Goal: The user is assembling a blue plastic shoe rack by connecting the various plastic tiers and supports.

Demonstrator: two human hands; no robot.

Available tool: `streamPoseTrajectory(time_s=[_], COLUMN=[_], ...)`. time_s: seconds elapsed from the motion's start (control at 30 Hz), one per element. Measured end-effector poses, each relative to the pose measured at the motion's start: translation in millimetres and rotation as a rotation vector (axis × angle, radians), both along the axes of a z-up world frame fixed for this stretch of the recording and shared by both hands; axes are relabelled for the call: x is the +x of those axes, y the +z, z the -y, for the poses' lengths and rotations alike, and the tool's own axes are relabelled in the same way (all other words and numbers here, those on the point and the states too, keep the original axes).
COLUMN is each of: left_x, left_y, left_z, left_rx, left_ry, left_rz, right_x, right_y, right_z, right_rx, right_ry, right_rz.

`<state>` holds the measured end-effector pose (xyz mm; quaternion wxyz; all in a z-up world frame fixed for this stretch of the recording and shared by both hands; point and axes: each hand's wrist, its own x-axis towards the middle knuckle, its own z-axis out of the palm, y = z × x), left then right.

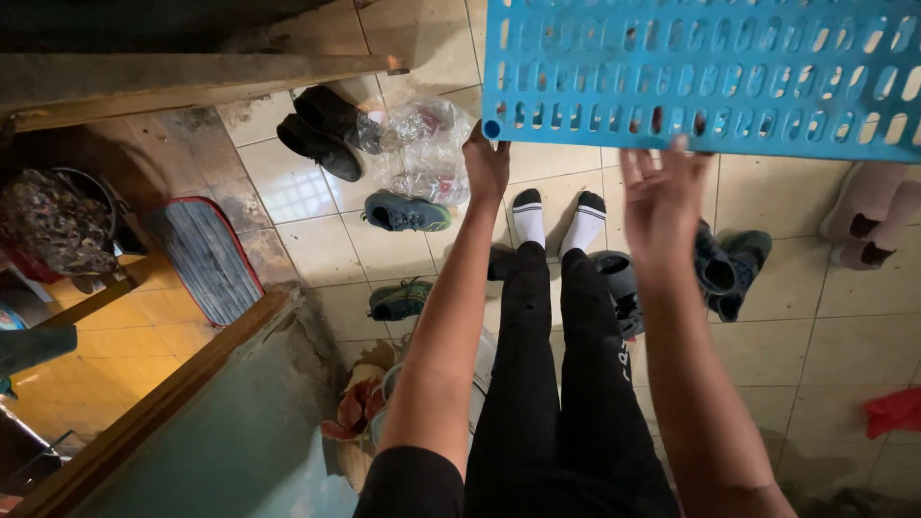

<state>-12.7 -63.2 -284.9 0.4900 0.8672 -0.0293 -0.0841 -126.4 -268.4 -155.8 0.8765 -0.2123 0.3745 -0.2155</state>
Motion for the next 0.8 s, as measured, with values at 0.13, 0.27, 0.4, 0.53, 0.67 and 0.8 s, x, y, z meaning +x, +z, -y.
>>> streamPoseTrajectory(time_s=[0.13,0.27,0.4,0.53,0.67,0.8], left_x=[4.1,5.3,5.5,3.8,4.7,5.8], left_y=[0.9,-8.1,-12.7,-9.7,-10.5,-7.7], left_z=[-3.2,-10.5,-13.8,-9.8,-12.2,-12.1], left_rx=[0.053,0.073,0.075,0.022,0.072,0.078], left_ry=[0.006,-0.004,-0.008,0.011,-0.028,-0.048], left_rz=[-0.011,0.016,-0.001,-0.014,0.032,-0.018], right_x=[3.4,6.6,5.0,0.2,-4.3,-3.2], right_y=[2.6,12.1,14.0,16.8,12.9,15.6], right_z=[-18.6,-30.3,-38.0,-43.5,-44.7,-45.6], right_rx=[-0.016,-0.022,-0.027,-0.027,-0.023,-0.015], right_ry=[0.079,0.070,0.056,0.029,0.011,0.000], right_rz=[-0.003,0.008,0.005,0.010,-0.004,-0.028])
